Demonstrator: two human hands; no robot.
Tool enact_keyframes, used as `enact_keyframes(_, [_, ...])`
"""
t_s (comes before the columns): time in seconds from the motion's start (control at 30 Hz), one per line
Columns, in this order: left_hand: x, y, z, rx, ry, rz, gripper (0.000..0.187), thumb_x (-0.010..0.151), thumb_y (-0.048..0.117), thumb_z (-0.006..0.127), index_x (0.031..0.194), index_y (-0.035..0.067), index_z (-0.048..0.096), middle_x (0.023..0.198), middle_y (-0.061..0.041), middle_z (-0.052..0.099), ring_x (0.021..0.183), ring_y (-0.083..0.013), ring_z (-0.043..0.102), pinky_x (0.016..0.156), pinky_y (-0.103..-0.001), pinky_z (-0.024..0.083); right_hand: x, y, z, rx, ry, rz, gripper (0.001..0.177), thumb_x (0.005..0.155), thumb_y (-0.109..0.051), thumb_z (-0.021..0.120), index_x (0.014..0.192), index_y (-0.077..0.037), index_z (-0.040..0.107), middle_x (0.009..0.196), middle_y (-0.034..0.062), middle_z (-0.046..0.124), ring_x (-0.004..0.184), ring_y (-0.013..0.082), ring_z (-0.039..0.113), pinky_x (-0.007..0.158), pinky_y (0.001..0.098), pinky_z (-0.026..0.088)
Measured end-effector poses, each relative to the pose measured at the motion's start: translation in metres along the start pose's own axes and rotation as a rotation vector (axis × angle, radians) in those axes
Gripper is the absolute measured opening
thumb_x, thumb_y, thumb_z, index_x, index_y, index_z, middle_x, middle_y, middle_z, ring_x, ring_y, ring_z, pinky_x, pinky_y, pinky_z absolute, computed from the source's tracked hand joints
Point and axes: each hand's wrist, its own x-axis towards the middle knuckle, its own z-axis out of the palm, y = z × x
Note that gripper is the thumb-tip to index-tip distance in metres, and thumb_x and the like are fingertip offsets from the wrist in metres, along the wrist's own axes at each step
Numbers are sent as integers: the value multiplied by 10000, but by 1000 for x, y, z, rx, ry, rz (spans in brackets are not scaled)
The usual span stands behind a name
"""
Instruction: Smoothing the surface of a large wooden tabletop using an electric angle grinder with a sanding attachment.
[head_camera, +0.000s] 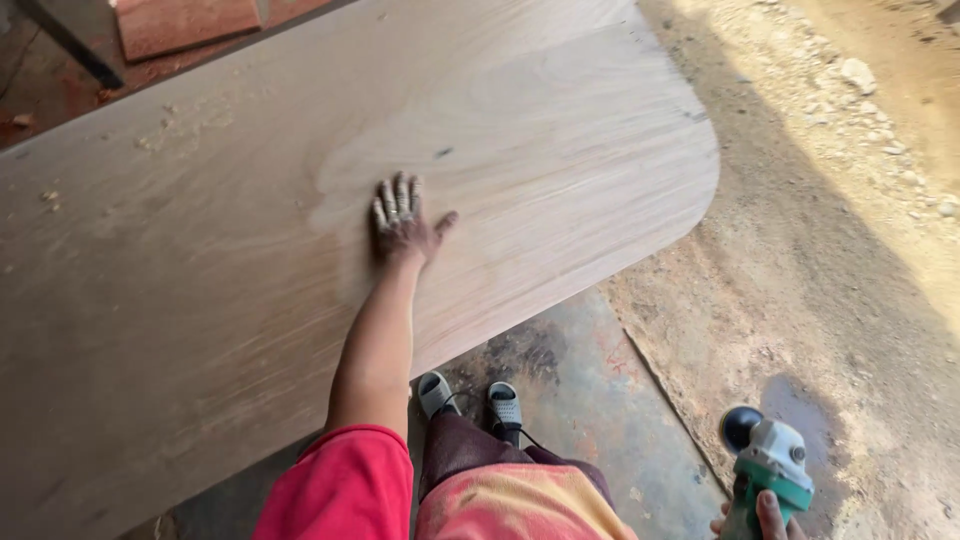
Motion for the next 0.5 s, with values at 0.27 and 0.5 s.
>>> enact_keyframes(0.27, [-48, 33, 26, 81, 40, -22, 1020, 972, 770, 250, 1635, 13, 79, 1723, -154, 16, 1578, -361, 6, 1259, -503, -1, 0, 6, -10, 12, 12, 72, 648, 934, -511, 578, 1439, -108, 528, 923, 212, 651, 676, 371, 691, 575, 524, 564])
enact_keyframes(0.5, [-182, -5, 23, 74, -24, 23, 1004, 943, 797, 134, 1640, 76, 64, 1731, -90, 7, 1587, -328, 10, 1267, -501, 17, -43, -102, 127, -147, -269, -32, 436, 1006, -378, 556, 1200, 12, 583, 909, 168, 698, 718, 299, 703, 610, 445, 572])
